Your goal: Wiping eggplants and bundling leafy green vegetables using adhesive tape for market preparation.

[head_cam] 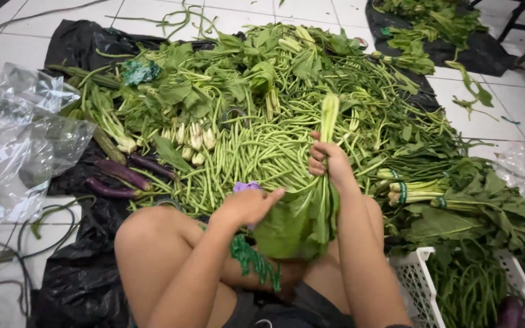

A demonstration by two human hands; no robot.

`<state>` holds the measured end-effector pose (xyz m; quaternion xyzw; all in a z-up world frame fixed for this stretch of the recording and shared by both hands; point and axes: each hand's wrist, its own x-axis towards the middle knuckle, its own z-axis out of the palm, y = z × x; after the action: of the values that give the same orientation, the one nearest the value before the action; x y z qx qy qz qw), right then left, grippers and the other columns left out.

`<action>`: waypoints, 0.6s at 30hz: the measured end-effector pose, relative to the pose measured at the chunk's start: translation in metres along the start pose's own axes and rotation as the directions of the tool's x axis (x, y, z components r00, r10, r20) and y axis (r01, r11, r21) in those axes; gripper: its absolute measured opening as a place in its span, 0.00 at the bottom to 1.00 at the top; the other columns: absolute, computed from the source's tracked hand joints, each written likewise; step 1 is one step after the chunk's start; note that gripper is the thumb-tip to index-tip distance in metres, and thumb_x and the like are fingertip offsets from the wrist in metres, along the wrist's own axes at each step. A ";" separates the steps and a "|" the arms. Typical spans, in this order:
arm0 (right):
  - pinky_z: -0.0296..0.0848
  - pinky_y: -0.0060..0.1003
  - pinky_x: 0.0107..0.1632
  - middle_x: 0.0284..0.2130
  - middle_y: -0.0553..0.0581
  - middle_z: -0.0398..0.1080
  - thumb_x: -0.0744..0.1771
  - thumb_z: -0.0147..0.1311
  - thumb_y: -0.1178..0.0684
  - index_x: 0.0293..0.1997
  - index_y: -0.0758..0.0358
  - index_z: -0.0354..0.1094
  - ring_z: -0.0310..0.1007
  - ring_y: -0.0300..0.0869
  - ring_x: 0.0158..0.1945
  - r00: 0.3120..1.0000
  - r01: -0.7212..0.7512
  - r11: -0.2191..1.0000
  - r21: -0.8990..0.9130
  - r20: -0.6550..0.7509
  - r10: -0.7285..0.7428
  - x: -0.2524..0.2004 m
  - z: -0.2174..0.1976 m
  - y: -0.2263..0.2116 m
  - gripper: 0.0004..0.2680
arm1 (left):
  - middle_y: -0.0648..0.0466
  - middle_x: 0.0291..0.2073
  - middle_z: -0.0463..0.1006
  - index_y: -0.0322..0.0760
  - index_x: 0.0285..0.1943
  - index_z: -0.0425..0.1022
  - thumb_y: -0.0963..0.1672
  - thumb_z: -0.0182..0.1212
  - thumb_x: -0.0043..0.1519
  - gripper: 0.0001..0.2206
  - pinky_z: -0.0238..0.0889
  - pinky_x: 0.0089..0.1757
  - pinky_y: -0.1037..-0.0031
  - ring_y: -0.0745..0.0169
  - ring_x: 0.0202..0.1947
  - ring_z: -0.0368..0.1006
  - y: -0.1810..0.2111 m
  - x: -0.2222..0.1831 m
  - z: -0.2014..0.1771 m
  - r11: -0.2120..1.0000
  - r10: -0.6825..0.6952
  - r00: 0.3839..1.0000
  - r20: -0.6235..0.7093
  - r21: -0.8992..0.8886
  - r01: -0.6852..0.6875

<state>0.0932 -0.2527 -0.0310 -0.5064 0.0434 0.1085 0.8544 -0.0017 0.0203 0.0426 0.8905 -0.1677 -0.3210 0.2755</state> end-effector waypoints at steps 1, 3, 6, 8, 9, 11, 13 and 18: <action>0.50 0.22 0.16 0.17 0.42 0.44 0.69 0.45 0.56 0.51 0.46 0.70 0.46 0.32 0.14 1.000 -0.008 1.000 0.002 0.003 0.008 0.013 -0.005 0.011 0.09 | 0.36 0.59 0.76 0.33 0.62 0.76 0.63 0.21 0.66 0.42 0.57 0.62 0.43 0.33 0.64 0.68 -0.018 0.016 0.006 1.000 -0.008 1.000 0.001 -0.005 0.008; 0.65 0.36 0.19 0.22 0.56 0.64 0.66 0.59 0.52 0.43 0.56 0.66 0.65 0.45 0.18 0.983 -0.009 0.963 -0.271 -0.178 -0.041 0.040 -0.017 0.031 0.07 | 0.40 0.53 0.80 0.34 0.57 0.79 0.58 0.48 0.66 0.29 0.65 0.55 0.44 0.36 0.59 0.74 -0.053 0.050 0.019 0.976 -0.131 0.988 -0.076 0.162 0.142; 0.73 0.50 0.56 0.50 0.54 0.75 0.62 0.64 0.35 0.66 0.38 0.63 0.76 0.52 0.56 0.931 -0.327 0.317 -0.890 -0.361 -0.052 0.073 -0.033 0.108 0.25 | 0.40 0.58 0.77 0.35 0.65 0.74 0.60 0.46 0.66 0.31 0.63 0.56 0.41 0.37 0.62 0.71 -0.061 0.043 0.011 0.984 -0.142 0.988 -0.060 0.103 0.147; 0.69 0.50 0.61 0.53 0.58 0.67 0.62 0.67 0.38 0.69 0.50 0.60 0.69 0.55 0.60 0.966 -0.222 0.278 -0.935 -0.249 -0.065 0.062 -0.044 0.137 0.29 | 0.39 0.59 0.77 0.35 0.64 0.74 0.59 0.47 0.66 0.31 0.62 0.57 0.42 0.37 0.62 0.70 -0.057 0.037 0.008 0.985 -0.138 0.989 -0.056 0.091 0.143; 0.65 0.50 0.66 0.55 0.63 0.59 0.61 0.69 0.42 0.71 0.62 0.58 0.62 0.58 0.63 0.988 -0.113 0.236 -0.965 -0.134 -0.075 0.057 -0.049 0.151 0.33 | 0.39 0.59 0.76 0.35 0.63 0.75 0.59 0.48 0.65 0.30 0.62 0.59 0.43 0.36 0.63 0.70 -0.054 0.035 0.006 0.987 -0.132 0.990 -0.053 0.080 0.136; 0.59 0.52 0.70 0.62 0.65 0.56 0.65 0.62 0.41 0.72 0.60 0.57 0.58 0.59 0.68 0.974 -0.167 0.336 -0.927 -0.208 -0.090 0.038 -0.034 0.146 0.29 | 0.39 0.57 0.78 0.34 0.61 0.76 0.59 0.48 0.65 0.30 0.63 0.57 0.44 0.37 0.61 0.71 -0.049 0.032 0.006 0.984 -0.148 0.988 -0.049 0.090 0.152; 0.54 0.53 0.74 0.68 0.67 0.52 0.69 0.54 0.40 0.73 0.58 0.57 0.53 0.60 0.73 0.955 -0.214 0.436 -0.874 -0.281 -0.094 0.009 -0.013 0.128 0.25 | 0.40 0.55 0.79 0.33 0.59 0.77 0.59 0.49 0.65 0.30 0.65 0.55 0.44 0.38 0.59 0.73 -0.047 0.033 0.005 0.980 -0.167 0.985 -0.045 0.102 0.171; 0.69 0.50 0.58 0.45 0.64 0.73 0.66 0.58 0.58 0.55 0.60 0.75 0.72 0.61 0.53 0.852 0.068 0.389 -0.919 -0.150 -0.502 -0.046 -0.060 0.102 0.12 | 0.38 0.51 0.80 0.30 0.56 0.77 0.59 0.49 0.65 0.30 0.67 0.52 0.43 0.34 0.56 0.75 -0.025 0.022 0.001 0.983 -0.134 0.989 -0.068 0.117 0.141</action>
<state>0.0274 -0.2640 -0.1387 -0.8862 0.0659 -0.1456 0.4348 0.0172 0.0292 0.0170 0.9243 -0.1167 -0.3016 0.2027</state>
